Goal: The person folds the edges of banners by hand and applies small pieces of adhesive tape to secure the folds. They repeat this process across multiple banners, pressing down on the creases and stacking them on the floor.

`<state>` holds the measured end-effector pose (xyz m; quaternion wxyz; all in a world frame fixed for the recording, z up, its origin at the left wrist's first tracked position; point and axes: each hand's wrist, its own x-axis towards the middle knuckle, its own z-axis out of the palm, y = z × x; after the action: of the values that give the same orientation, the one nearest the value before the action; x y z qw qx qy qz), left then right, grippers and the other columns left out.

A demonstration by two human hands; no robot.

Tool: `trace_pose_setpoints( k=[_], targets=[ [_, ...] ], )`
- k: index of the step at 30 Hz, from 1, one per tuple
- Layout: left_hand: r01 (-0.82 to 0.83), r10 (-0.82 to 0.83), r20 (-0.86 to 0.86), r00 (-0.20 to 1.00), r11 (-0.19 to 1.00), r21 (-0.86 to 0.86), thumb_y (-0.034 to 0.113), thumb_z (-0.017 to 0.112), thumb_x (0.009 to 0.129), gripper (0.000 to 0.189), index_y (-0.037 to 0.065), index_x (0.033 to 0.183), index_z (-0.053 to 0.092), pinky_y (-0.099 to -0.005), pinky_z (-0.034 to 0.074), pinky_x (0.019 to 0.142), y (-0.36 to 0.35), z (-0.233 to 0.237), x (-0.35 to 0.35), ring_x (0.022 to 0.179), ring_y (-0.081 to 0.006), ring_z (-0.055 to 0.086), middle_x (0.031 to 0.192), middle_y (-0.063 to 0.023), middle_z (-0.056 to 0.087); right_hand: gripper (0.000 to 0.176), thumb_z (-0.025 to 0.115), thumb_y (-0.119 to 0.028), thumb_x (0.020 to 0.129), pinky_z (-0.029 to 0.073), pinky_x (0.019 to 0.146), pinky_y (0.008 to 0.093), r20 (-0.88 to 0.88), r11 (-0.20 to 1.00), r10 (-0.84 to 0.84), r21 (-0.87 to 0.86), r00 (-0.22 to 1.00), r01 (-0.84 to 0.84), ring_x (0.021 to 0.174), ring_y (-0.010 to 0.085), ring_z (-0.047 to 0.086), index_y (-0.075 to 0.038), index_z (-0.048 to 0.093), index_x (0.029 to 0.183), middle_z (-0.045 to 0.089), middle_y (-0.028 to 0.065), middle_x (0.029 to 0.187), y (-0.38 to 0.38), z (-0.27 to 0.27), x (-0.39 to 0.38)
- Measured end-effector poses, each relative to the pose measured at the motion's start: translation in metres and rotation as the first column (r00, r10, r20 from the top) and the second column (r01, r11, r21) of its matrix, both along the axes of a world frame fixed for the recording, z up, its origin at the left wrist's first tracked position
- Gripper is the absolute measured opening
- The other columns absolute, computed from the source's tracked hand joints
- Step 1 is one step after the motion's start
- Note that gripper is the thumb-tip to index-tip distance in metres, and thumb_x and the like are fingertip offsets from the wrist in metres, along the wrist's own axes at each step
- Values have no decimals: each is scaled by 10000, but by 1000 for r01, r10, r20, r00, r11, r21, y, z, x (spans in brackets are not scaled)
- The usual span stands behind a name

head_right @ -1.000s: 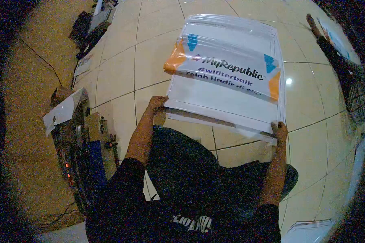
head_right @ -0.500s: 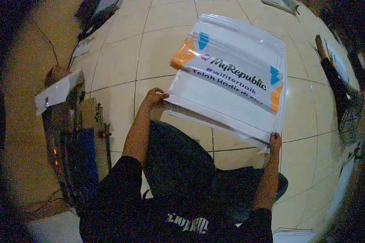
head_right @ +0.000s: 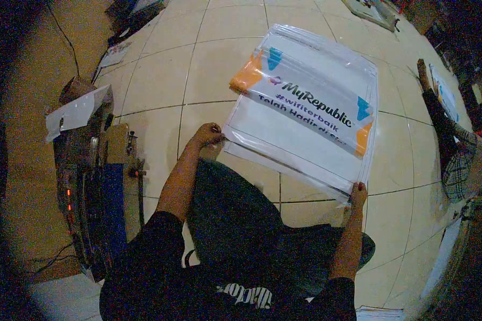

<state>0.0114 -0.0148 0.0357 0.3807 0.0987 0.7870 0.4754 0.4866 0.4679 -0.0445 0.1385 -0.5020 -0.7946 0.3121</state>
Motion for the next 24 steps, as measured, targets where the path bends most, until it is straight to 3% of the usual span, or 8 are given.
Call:
trace_pose_setpoints(
  k=[3, 7, 9, 10, 12, 19, 22, 24],
  targets=[
    [155, -177, -282, 943, 983, -99, 78, 733, 716, 235, 7, 923, 646, -299, 530, 652, 3, 4, 0, 704, -179, 647, 768, -102, 674, 373, 586, -228, 881, 479, 803, 349, 60, 999, -7, -53, 998, 10, 902, 240, 604, 56, 557, 1121, 637, 172, 1017, -4, 13, -7],
    [209, -244, -294, 924, 967, -144, 89, 715, 727, 234, 26, 948, 668, -297, 524, 690, 5, 6, 1, 720, -170, 644, 807, -87, 689, 368, 591, -236, 877, 486, 808, 357, 88, 1000, 19, -12, 996, -18, 880, 242, 606, 60, 563, 1093, 636, 165, 994, 5, 2, -2],
    [206, -345, -287, 894, 884, -420, 88, 700, 732, 338, 41, 1064, 654, -302, 527, 703, 2, 3, -1, 747, -174, 646, 854, -113, 691, 362, 588, -235, 879, 489, 789, 354, 66, 999, 25, 30, 998, -27, 847, 236, 603, 55, 558, 1093, 632, 154, 955, 12, -15, 3],
    [206, -344, -283, 895, 884, -420, 88, 700, 732, 338, 41, 1064, 654, -302, 527, 703, -1, -5, -2, 747, -174, 646, 854, -113, 691, 357, 585, -234, 881, 493, 770, 350, 39, 997, 32, 72, 999, -35, 814, 229, 601, 51, 553, 1093, 628, 143, 917, 15, -18, 5],
    [123, -123, 53, 991, 992, 0, 172, 723, 735, 406, 58, 1114, 636, -331, 529, 694, -10, -19, -5, 725, -187, 639, 858, -109, 693, 356, 580, -231, 883, 491, 755, 342, -32, 999, 12, -44, 999, -13, 799, 217, 594, 49, 543, 1099, 618, 135, 888, 21, -23, 10],
    [422, -447, -137, 884, 889, -178, 188, 744, 757, 477, 9, 1168, 583, -330, 511, 660, -2, -3, -1, 754, -201, 624, 954, -149, 659, 387, 577, -232, 886, 483, 766, 334, -96, 997, 14, -70, 995, -21, 839, 214, 594, 67, 520, 1126, 610, 144, 927, 35, -48, 18],
    [168, -168, 13, 986, 978, -126, 210, 746, 765, 380, 2, 1054, 614, -306, 500, 629, -1, 9, 4, 731, -174, 614, 873, -126, 661, 390, 583, -236, 884, 481, 778, 339, 110, 999, 43, 18, 993, -45, 865, 226, 598, 75, 531, 1113, 624, 164, 965, 21, -15, 8],
    [-28, 25, 49, 999, 998, 63, 247, 770, 740, 364, -1, 961, 620, -304, 497, 604, -4, 13, 0, 696, -169, 611, 796, -114, 659, 326, 597, -244, 870, 459, 681, 359, -12, 995, 38, 94, 999, -36, 740, 230, 554, 51, 545, 999, 590, 159, 823, 16, -22, 6]
  ],
)
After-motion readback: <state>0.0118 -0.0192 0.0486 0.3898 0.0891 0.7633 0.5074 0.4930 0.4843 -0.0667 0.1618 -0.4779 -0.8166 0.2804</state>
